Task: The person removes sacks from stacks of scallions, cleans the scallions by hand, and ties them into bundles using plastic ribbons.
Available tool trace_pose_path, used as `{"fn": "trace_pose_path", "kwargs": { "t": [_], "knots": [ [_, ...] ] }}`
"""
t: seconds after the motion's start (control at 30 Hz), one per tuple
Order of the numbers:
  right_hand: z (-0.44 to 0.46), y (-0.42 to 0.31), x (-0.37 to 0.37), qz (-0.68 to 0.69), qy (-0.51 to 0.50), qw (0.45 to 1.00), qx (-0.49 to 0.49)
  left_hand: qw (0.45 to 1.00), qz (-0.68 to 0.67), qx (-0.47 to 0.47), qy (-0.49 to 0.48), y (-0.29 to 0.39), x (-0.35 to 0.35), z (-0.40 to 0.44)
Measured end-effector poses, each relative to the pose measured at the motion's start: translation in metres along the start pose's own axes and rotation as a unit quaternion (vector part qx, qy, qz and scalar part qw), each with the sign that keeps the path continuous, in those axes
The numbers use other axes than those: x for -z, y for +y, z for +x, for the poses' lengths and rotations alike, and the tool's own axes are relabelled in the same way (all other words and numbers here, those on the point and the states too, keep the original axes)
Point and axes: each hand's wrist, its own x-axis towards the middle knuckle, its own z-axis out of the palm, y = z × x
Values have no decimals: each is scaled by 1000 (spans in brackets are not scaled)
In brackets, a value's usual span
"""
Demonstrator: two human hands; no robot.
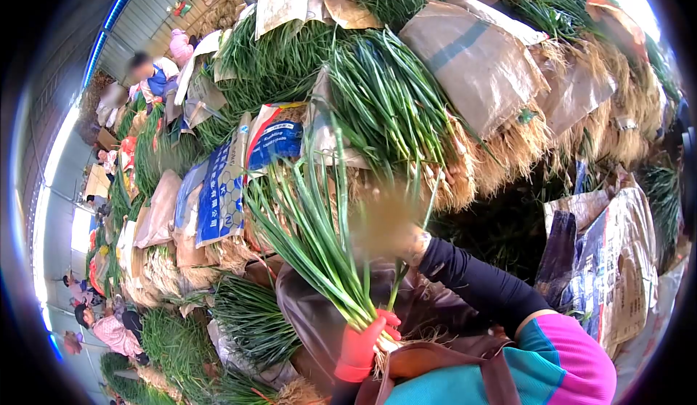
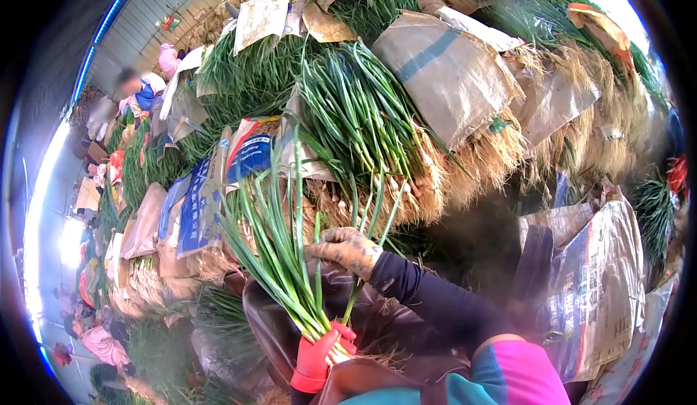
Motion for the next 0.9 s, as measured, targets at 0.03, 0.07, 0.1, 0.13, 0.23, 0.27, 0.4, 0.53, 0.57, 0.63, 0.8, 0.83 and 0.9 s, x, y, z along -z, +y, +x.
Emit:
{"fn": "trace_pose_path", "kwargs": {
  "t": [0.03, 0.07, 0.1, 0.13, 0.23, 0.27, 0.4, 0.53, 0.57, 0.63, 0.8, 0.83, 0.9],
  "knots": [
    [-2, 4, -3, 54, 7, 998, 20, 1000, 1, -3, 10, 1, -2, -2],
    [-8, 7, -4, 131, -14, 991, 2, 1000, -8, -5, 14, 0, -2, -4],
    [-12, 0, -4, 206, -33, 978, -19, 1000, -18, -7, 19, -2, 0, -4],
    [-26, -36, 0, 298, -95, 943, -113, 999, -26, -9, 22, -3, 2, -4],
    [-59, -75, -1, 248, -239, 883, -318, 998, -50, -3, 41, -9, 8, 0],
    [-72, -89, -1, 334, -256, 862, -284, 998, -34, -11, 42, -14, 11, 3],
    [-88, -83, 29, 278, -303, 881, -235, 995, -96, -2, 8, -17, 5, 0],
    [-95, -73, 87, 390, 16, 916, -96, 999, -40, -17, 24, -20, 14, 1],
    [-90, -79, 97, 357, 57, 921, -144, 999, -32, -23, 32, -23, 14, 0],
    [-68, -109, 79, 117, 37, 952, -281, 999, 9, -18, 48, -20, 4, 1],
    [-27, -97, 9, -231, -66, 964, -115, 993, 77, -21, 86, -27, -5, 1],
    [-24, -69, 2, -267, -53, 960, -58, 990, 84, -29, 111, -29, -8, 0],
    [-12, -31, -8, -293, -36, 955, -16, 978, 150, -37, 140, -35, -8, -1]
  ]
}}
